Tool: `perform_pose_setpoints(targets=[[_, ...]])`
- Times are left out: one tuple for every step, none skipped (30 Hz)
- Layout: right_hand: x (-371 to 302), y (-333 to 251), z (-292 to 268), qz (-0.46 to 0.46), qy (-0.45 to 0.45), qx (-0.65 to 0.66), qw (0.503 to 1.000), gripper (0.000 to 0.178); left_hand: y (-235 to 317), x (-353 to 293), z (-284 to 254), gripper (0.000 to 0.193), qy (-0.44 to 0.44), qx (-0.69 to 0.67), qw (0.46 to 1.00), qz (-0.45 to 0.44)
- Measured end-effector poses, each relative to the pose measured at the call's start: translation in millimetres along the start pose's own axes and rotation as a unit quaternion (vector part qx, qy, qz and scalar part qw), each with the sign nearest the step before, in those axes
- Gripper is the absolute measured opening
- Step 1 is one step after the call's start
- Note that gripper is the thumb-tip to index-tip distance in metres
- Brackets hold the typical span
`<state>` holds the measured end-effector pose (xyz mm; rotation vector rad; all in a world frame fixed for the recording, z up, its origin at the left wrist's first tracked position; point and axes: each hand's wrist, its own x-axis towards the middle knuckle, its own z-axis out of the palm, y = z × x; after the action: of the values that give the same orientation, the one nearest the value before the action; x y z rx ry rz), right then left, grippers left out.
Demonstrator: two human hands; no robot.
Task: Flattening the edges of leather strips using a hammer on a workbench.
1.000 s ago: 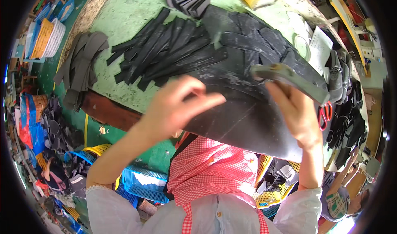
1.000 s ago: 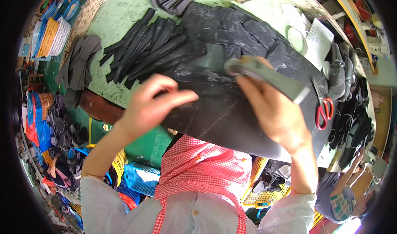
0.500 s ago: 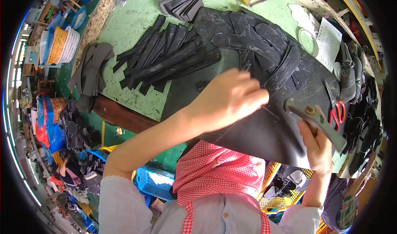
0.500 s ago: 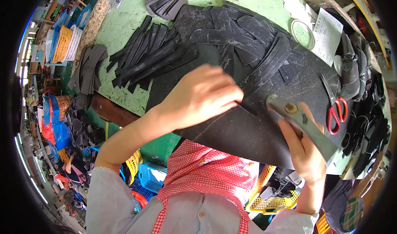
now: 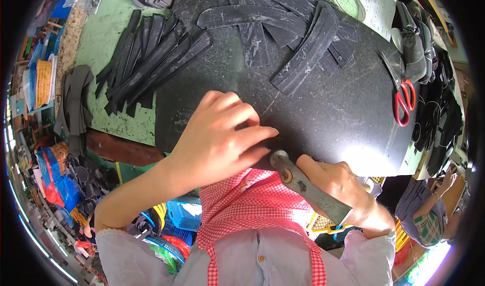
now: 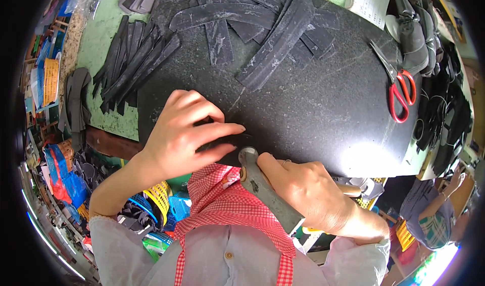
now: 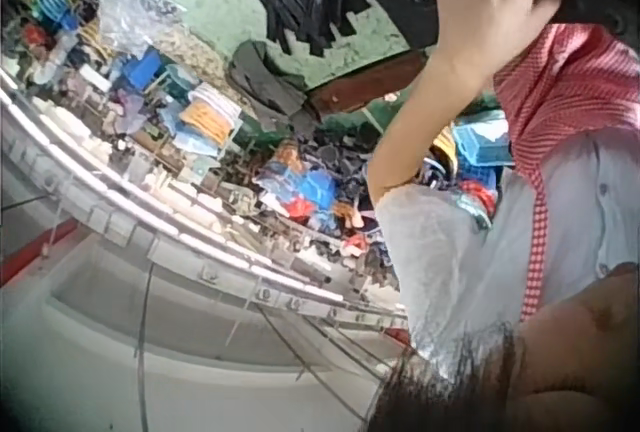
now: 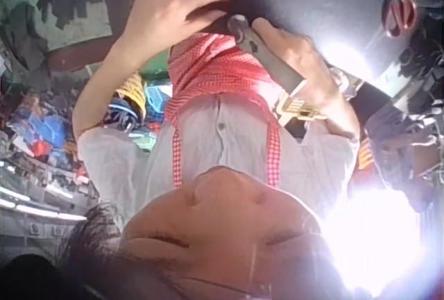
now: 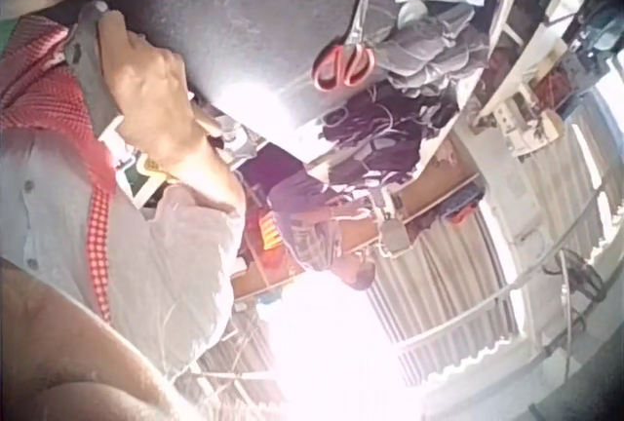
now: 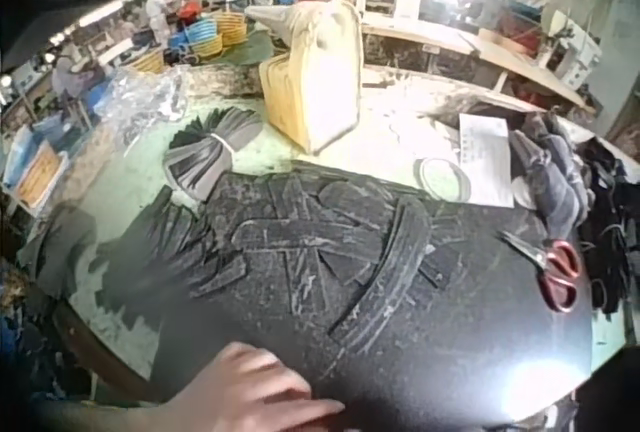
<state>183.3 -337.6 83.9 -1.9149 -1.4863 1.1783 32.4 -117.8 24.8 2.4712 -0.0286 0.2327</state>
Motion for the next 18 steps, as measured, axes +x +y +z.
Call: perform_pose_setpoints(targets=[[-1, 1, 1, 0.009, -0.004, 0.005, 1.0, 0.027, -7, -1, 6, 0.036, 0.025, 0.004, 1.0, 0.013], [-1, 1, 1, 0.018, -0.008, 0.011, 1.0, 0.031, -11, -1, 7, 0.036, 0.024, 0.001, 1.0, 0.014], [0, 3, -1, 0.02, -0.009, 0.011, 1.0, 0.031, -13, 0, 6, 0.036, 0.042, 0.009, 0.998, 0.045], [1, 4, -5, 0.009, -0.011, 0.016, 1.0, 0.032, -15, 1, 6, 0.036, 0.059, 0.017, 0.995, 0.076], [0, 5, -7, -0.002, -0.012, 0.021, 1.0, 0.032, -18, 0, 7, 0.033, 0.077, 0.046, 0.989, 0.119], [-2, 6, -10, -0.009, 0.013, -0.009, 1.0, 0.028, -19, 1, 8, 0.033, 0.077, 0.044, 0.989, 0.119], [-4, 2, -13, 0.0, 0.042, -0.043, 0.998, 0.026, -20, 1, 8, 0.031, 0.079, 0.069, 0.983, 0.147], [-6, -2, -16, 0.01, 0.072, -0.077, 0.994, 0.024, -20, 1, 8, 0.03, 0.081, 0.095, 0.977, 0.175], [-10, -7, -18, 0.033, 0.087, -0.103, 0.99, 0.022, -20, -1, 10, 0.028, 0.087, 0.103, 0.974, 0.183], [-10, -7, -18, 0.031, 0.083, -0.076, 0.993, 0.022, -21, -1, 11, 0.028, 0.087, 0.103, 0.974, 0.183], [-8, -6, -17, 0.029, 0.078, -0.048, 0.995, 0.022, -23, -1, 12, 0.028, 0.086, 0.106, 0.973, 0.187], [0, -1, -13, -0.003, 0.06, -0.04, 0.997, 0.024, -23, -1, 12, 0.028, 0.085, 0.109, 0.972, 0.191], [4, 3, -12, -0.003, 0.057, -0.04, 0.998, 0.024, -23, -1, 12, 0.028, 0.085, 0.11, 0.972, 0.19], [7, 5, -12, -0.002, 0.054, -0.04, 0.998, 0.025, -22, -2, 12, 0.029, 0.085, 0.113, 0.972, 0.188], [7, 0, -15, 0.03, 0.066, -0.074, 0.995, 0.024, -21, -2, 12, 0.03, 0.085, 0.116, 0.972, 0.186], [4, -4, -16, 0.045, 0.066, -0.062, 0.995, 0.025, -24, 1, 14, 0.032, 0.099, 0.117, 0.968, 0.197], [3, -6, -16, 0.06, 0.067, -0.05, 0.995, 0.026, -23, 0, 11, 0.032, 0.089, 0.093, 0.976, 0.173], [6, -3, -7, 0.019, 0.025, -0.107, 0.994, 0.028, -21, -1, 7, 0.031, 0.08, 0.07, 0.983, 0.15]])
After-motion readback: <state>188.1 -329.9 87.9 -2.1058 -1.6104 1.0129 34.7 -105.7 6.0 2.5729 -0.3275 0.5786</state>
